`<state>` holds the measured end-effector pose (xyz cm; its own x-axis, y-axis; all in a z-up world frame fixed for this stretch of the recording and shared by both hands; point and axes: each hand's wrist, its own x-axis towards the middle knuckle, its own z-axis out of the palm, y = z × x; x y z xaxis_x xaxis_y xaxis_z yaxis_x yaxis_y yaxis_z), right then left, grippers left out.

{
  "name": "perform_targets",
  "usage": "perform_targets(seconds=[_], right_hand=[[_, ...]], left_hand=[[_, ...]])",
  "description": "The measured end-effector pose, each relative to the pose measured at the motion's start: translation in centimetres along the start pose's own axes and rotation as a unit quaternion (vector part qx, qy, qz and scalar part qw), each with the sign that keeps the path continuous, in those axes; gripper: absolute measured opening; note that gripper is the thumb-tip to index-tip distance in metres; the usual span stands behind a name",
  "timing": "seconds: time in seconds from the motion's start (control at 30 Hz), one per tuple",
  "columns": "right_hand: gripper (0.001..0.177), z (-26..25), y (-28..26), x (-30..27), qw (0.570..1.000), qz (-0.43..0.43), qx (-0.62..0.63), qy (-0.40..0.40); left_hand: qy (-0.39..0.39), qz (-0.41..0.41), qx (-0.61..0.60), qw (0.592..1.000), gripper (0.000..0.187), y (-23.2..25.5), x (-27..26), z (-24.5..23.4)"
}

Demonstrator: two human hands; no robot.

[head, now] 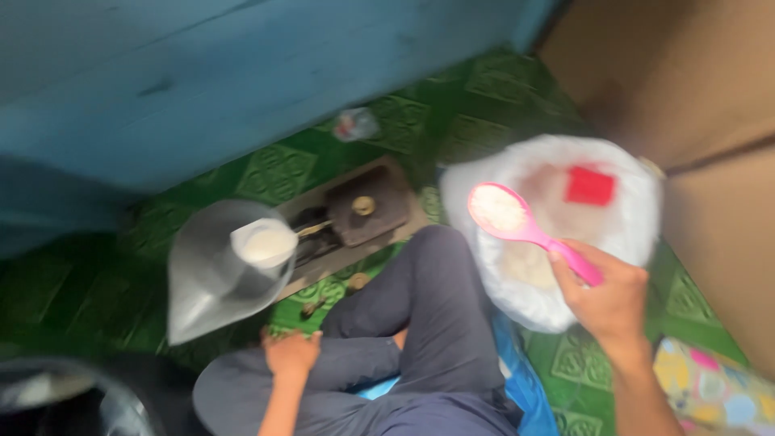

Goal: The person packages white powder from a large sack into small plastic bags by scooping the powder into a cup, then pouring it from the cup into the bags. The powder is leveled in the cup with the scoop before being poured into the bags.

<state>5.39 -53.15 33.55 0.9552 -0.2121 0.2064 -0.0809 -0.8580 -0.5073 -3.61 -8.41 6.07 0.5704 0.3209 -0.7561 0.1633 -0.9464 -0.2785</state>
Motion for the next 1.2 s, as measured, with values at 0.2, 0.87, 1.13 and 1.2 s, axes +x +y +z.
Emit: perform_targets(seconds=[0.2,0.87,1.13,1.2], right_hand=[[0.019,0.0,-7.9,2.3,0.994,-0.086,0.032,-0.061],[0.025,9.3,-25.9,2.5,0.947,-0.106,-0.092,-0.290],[0.029,10.6,-28.6,3.2,0.930,-0.079,-0.147,-0.328],[0.030,10.9,-28.8,3.3,0.928,-0.077,-0.155,-0.329]], left_hand=[[0.305,0.018,-0.086,0.948,0.040,4.2,-4.5,3.3],[0.400,0.079,-0.226,0.885,0.020,6.0,-2.6,5.3],[0.388,0.087,-0.237,0.886,0.021,6.2,-2.0,5.6],[0.384,0.088,-0.236,0.888,0.020,6.3,-1.9,5.6]])
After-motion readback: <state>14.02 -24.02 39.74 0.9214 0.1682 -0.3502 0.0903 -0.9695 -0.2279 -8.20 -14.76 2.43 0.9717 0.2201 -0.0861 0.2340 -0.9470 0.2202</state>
